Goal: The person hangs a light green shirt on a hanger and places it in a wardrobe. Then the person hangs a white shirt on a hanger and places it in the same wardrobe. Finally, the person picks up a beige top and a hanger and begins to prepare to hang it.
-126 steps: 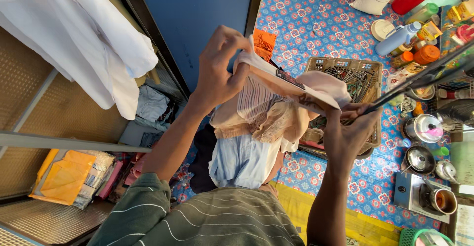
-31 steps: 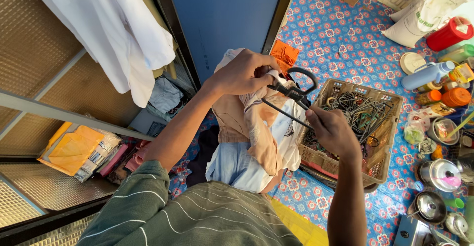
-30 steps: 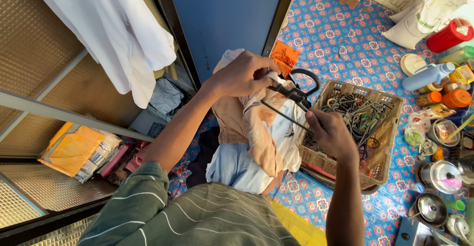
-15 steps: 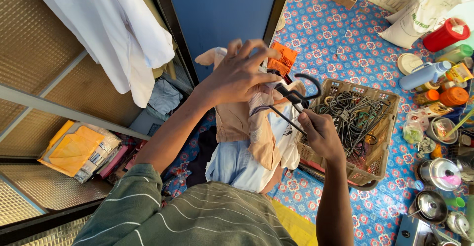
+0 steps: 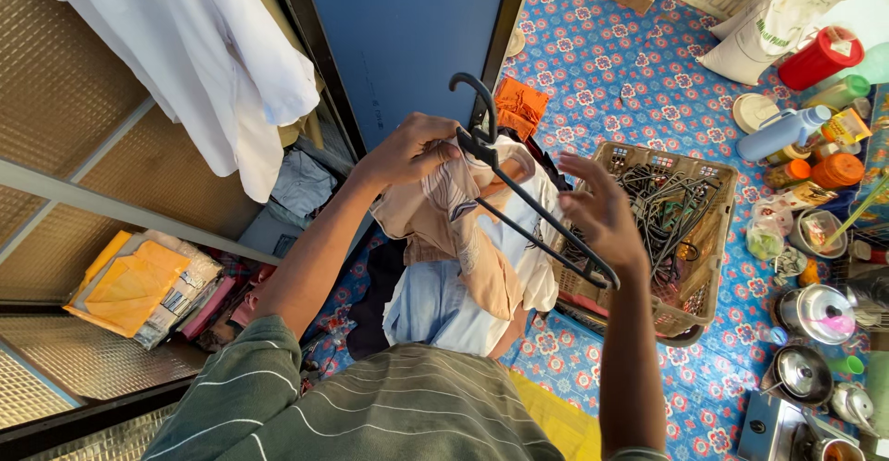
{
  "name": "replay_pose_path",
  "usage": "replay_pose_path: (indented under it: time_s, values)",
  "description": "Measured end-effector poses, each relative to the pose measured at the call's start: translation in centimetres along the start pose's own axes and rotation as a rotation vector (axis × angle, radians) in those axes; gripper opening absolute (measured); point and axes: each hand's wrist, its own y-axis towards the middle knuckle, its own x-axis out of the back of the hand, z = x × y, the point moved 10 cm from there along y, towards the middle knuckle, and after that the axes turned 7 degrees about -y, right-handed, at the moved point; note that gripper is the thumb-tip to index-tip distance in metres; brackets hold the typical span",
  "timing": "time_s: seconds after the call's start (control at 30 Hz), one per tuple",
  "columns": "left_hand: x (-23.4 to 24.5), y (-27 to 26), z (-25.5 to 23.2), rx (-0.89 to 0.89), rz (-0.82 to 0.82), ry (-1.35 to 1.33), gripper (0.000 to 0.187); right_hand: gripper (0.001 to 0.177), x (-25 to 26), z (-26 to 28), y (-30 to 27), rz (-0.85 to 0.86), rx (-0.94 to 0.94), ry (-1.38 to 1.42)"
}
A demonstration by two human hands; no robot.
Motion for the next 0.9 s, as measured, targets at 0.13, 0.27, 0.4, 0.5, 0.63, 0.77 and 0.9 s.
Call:
replay_pose_path:
  time_s: [0.13,0.27,0.4,0.5,0.63,0.77,0.9]
  values:
    - [1.6,-0.9,2.0,0.105,-0.071,0.007,0.026,0.045,0.9,4.5,0.1,-0.025,0.236,0.636]
    - [3.4,-1.3,3.3,0.177,-0.125,0.030,0.033,0.040,1.7,8.5,-1.8,-0.103,0.254,0.150]
    - [2.9,-1.2,3.5,0.212,-0.162,0.014,0.036,0.021,2.1,7.1,-0.8,-0.278,0.173,-0.336]
    - [3.3,-1.2,2.2,0.175,-0.176,-0.013,0.035,0.024,2.2,4.2,0.1,-0.198,0.123,-0.264]
    - [3.9,-1.3,1.5,0.177,-0.144,-0.082,0.037,0.036,2.6,-4.0,2.5,-0.034,-0.146,0.651]
    - [2.8,-1.2,1.5,0.170,-0.057,-0.202,0.038,0.046,0.7,-8.1,6.1,-0.080,-0.122,0.080]
    - [2.3,-1.7,2.7,0.209,-0.052,-0.210,0.036,0.029,-4.9,-8.6,7.0,-0.090,-0.136,-0.418]
